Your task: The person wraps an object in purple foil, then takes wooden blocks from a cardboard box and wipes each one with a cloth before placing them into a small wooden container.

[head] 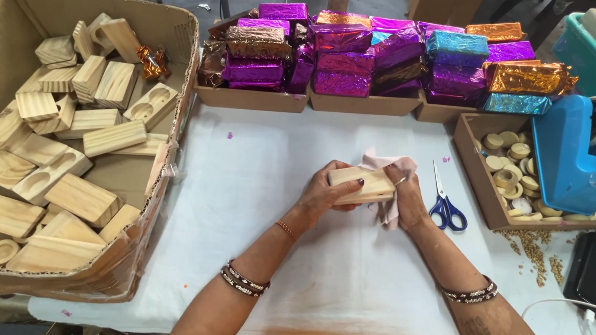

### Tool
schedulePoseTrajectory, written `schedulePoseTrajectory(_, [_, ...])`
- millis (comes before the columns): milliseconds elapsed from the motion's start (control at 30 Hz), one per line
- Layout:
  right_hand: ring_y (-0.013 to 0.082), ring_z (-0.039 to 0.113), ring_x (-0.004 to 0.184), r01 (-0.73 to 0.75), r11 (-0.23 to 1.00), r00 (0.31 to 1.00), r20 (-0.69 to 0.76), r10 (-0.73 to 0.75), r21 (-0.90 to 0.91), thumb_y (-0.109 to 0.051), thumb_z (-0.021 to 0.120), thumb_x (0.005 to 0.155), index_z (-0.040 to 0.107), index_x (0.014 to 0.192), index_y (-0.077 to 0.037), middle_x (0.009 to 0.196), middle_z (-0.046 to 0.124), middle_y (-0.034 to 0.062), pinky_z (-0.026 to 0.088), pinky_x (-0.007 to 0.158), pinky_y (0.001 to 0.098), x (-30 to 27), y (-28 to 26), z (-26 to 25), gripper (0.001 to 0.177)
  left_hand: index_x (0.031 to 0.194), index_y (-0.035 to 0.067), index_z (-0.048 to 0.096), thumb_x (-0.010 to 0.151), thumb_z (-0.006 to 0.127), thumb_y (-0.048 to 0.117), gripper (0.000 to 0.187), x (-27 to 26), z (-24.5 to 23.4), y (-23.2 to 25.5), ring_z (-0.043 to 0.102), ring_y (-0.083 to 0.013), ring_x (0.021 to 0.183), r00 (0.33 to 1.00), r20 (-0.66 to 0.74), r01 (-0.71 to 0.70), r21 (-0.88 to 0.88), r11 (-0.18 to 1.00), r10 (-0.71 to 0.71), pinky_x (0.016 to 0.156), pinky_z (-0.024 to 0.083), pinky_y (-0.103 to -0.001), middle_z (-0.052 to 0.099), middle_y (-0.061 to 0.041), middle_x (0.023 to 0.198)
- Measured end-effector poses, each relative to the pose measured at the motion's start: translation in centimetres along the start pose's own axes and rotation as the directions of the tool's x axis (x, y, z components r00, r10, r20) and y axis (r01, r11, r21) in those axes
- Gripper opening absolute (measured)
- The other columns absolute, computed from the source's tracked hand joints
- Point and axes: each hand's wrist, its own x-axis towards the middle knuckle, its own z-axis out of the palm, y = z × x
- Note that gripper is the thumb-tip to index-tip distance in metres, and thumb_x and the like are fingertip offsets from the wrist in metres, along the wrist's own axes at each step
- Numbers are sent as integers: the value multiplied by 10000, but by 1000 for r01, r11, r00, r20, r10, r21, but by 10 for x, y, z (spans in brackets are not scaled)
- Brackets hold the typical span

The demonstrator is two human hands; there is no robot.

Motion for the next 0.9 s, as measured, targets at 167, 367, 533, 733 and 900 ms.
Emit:
schedulePoseTrajectory(167, [240, 739, 869, -32, 999, 996, -83, 33, 18, -475, 498, 1009, 569, 1214, 23, 1045, 691, 174, 636, 711, 348, -2, 3, -5, 544, 1177, 99, 578, 869, 745, 347, 429, -1, 3, -1, 735, -154, 836, 995, 95, -12, -3, 1000, 13, 658, 650, -268, 710, -87, 1026])
schedulePoseTrajectory(367, [241, 732, 877, -60, 997, 994, -84, 64, 50, -499, 488, 1053, 611, 1207, 52, 1056, 697, 201, 623, 755, 345, 10, 21, -24, 585, 1126, 98, 587, 843, 774, 368, 434, -5, 4, 4, 712, -132, 788, 987, 158, -15, 34, 999, 10, 618, 631, -251, 699, -64, 944])
schedulePoseTrajectory(533, [219, 745, 872, -68, 998, 989, -129, 67, -6, -520, 456, 1003, 564, 1272, -16, 1091, 701, 161, 639, 706, 331, 3, -2, -1, 581, 1119, 97, 607, 848, 775, 365, 418, -3, 4, 3, 715, -125, 821, 992, 123, -39, 70, 997, 30, 620, 634, -245, 706, -59, 950])
schedulePoseTrajectory(733, [192, 692, 740, -19, 1000, 1000, -9, 19, 6, -497, 506, 997, 505, 1381, -66, 1033, 681, 147, 602, 559, 310, -1, -12, 14, 577, 1141, 105, 620, 881, 746, 320, 360, 1, -2, 3, 730, -126, 824, 987, -111, -115, 10, 993, 116, 642, 645, -256, 724, -50, 977])
schedulePoseTrajectory(900, [207, 690, 748, 13, 845, 941, -278, -190, -535, -354, 510, 1083, 620, 1284, -49, 957, 694, 158, 578, 637, 322, 10, 15, -14, 382, 1196, 86, 615, 901, 744, 290, 381, 1, -1, 3, 699, -133, 937, 968, -228, -114, -28, 993, 105, 725, 639, -286, 678, -51, 1076])
